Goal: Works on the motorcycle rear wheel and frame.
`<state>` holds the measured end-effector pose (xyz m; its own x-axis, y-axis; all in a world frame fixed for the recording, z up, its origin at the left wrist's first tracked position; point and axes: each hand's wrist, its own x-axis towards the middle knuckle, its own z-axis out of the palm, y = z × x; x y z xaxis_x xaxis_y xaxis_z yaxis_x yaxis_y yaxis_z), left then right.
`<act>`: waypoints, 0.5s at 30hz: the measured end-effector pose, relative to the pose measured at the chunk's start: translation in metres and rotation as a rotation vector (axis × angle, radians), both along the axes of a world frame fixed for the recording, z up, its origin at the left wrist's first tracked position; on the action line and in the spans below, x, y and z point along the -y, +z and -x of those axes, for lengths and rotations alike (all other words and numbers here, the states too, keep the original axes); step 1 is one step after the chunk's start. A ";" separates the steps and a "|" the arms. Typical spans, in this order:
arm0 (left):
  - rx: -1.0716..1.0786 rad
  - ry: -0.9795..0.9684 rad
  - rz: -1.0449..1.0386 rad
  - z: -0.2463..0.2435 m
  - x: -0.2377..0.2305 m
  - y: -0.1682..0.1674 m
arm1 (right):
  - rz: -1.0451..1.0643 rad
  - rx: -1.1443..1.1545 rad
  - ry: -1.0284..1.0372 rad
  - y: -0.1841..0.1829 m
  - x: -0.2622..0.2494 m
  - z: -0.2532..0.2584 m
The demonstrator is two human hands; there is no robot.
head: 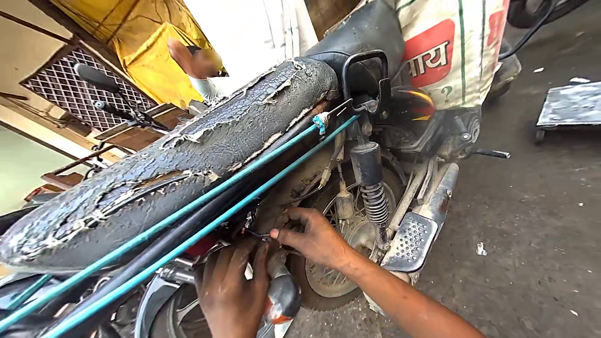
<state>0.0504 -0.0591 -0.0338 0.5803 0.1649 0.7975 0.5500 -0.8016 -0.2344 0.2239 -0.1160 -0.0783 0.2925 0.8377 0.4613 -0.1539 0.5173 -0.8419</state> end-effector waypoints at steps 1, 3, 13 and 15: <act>-0.006 -0.009 -0.010 0.000 -0.001 0.000 | 0.007 0.031 -0.032 0.002 0.000 0.000; -0.019 -0.044 -0.029 -0.001 -0.003 -0.001 | 0.021 0.101 -0.084 0.008 0.000 0.001; -0.007 -0.135 0.063 -0.005 -0.010 -0.002 | 0.196 0.243 0.015 0.029 0.005 -0.020; -0.006 -0.177 0.138 -0.006 -0.013 -0.002 | 0.200 0.003 0.112 0.031 0.010 -0.017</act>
